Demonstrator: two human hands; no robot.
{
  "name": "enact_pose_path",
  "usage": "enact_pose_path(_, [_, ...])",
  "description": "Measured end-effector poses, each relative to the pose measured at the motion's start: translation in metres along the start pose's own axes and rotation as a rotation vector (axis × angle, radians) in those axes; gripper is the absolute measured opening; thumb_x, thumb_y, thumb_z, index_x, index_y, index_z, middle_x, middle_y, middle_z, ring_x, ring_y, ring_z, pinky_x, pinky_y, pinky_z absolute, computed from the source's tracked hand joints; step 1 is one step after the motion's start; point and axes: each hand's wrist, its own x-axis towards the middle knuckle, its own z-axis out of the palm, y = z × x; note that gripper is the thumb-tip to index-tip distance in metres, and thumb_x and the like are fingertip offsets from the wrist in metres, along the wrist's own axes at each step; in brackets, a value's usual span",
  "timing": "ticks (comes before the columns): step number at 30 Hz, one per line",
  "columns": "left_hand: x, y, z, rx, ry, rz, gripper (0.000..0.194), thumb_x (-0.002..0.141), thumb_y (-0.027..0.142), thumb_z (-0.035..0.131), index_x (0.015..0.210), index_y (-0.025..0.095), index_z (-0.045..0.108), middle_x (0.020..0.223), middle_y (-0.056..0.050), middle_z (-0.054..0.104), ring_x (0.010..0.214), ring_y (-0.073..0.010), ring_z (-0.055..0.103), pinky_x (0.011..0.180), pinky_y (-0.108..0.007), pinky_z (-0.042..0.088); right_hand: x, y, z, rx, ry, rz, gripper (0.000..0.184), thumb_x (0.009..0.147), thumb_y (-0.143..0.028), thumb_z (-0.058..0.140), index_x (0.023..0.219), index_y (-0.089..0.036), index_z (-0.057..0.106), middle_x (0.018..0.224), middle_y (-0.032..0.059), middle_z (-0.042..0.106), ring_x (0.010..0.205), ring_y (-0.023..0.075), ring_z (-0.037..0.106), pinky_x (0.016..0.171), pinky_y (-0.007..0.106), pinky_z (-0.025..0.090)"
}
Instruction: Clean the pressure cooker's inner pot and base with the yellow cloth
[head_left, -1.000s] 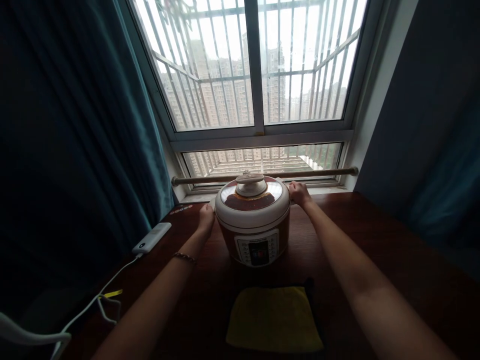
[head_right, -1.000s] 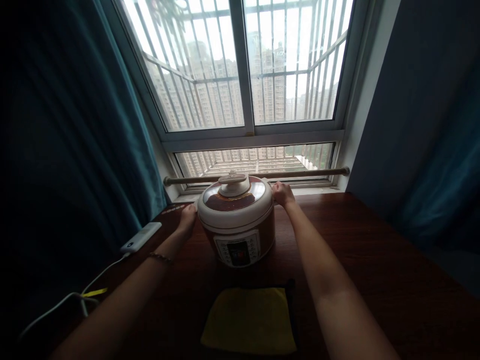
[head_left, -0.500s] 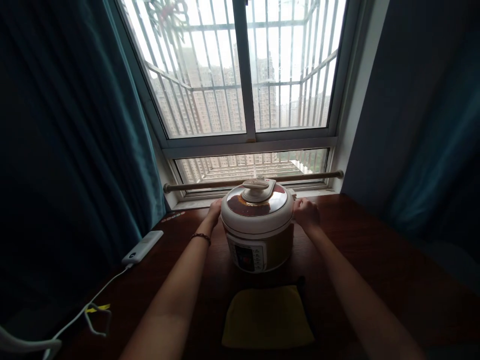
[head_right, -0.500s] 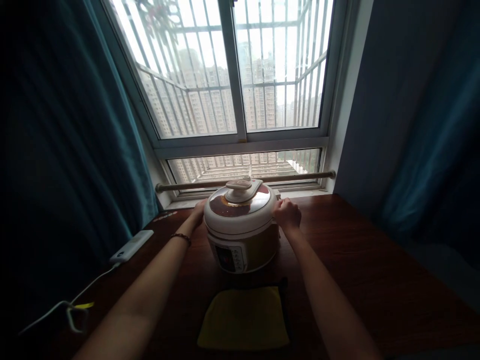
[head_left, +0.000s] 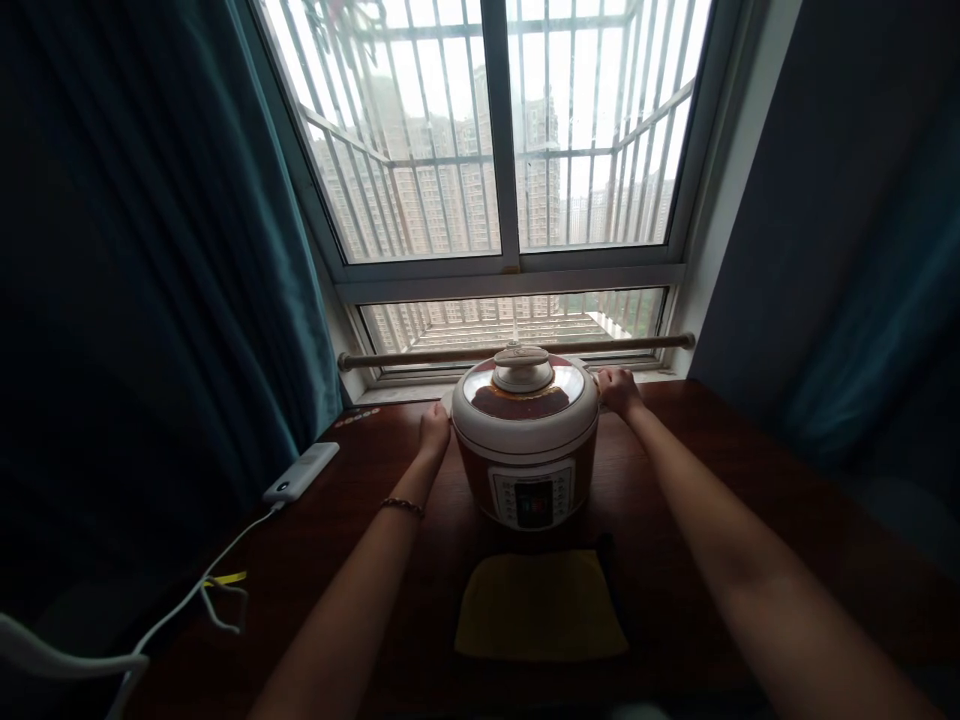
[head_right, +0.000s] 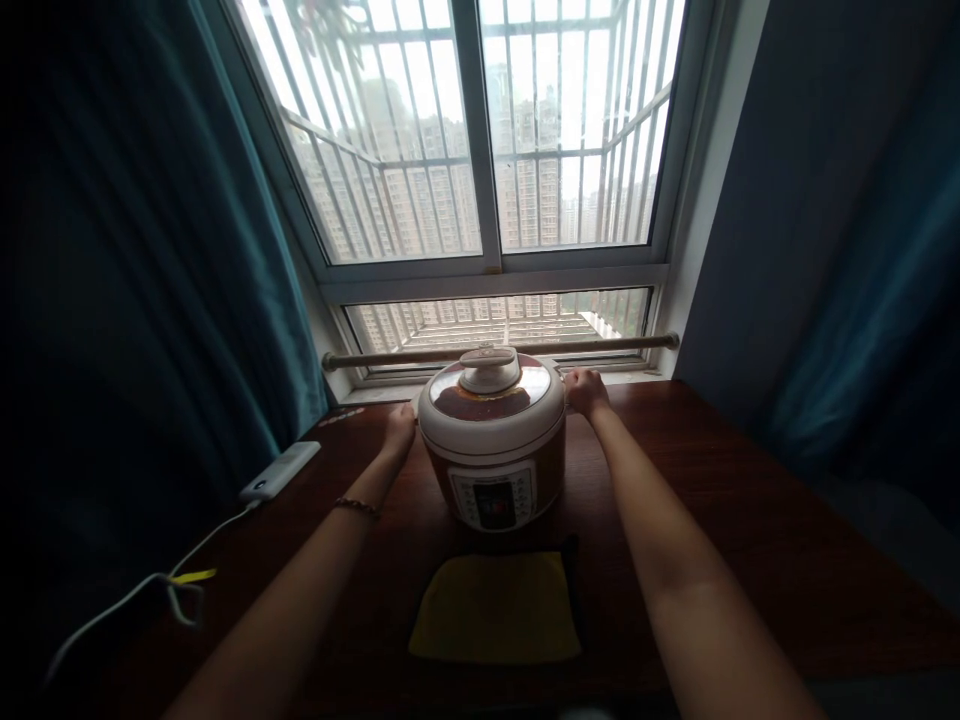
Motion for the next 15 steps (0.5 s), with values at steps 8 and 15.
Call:
enact_pose_path(8, [-0.0018, 0.0018, 0.0023, 0.050, 0.022, -0.001, 0.029, 0.086, 0.037, 0.048, 0.096, 0.012, 0.058, 0.093, -0.004, 0.061, 0.082, -0.0157, 0.059, 0.074, -0.035, 0.049, -0.0002, 0.0034, 0.0045, 0.025, 0.007, -0.004, 0.037, 0.082, -0.022, 0.031, 0.084, -0.013, 0.067, 0.085, 0.0129, 0.067, 0.079, 0.0206, 0.056, 0.066, 0.024, 0.033])
enact_pose_path(15, [-0.0082, 0.0042, 0.0015, 0.072, 0.065, -0.004, 0.029, 0.087, 0.038, 0.047, 0.094, 0.013, 0.058, 0.092, -0.004, 0.061, 0.082, -0.0152, 0.059, 0.075, -0.035, 0.048, -0.0022, -0.0004, 0.0051, 0.011, 0.024, 0.024, 0.039, 0.081, -0.018, 0.030, 0.089, -0.016, 0.068, 0.087, 0.0101, 0.067, 0.080, 0.0201, 0.057, 0.068, 0.024, 0.036])
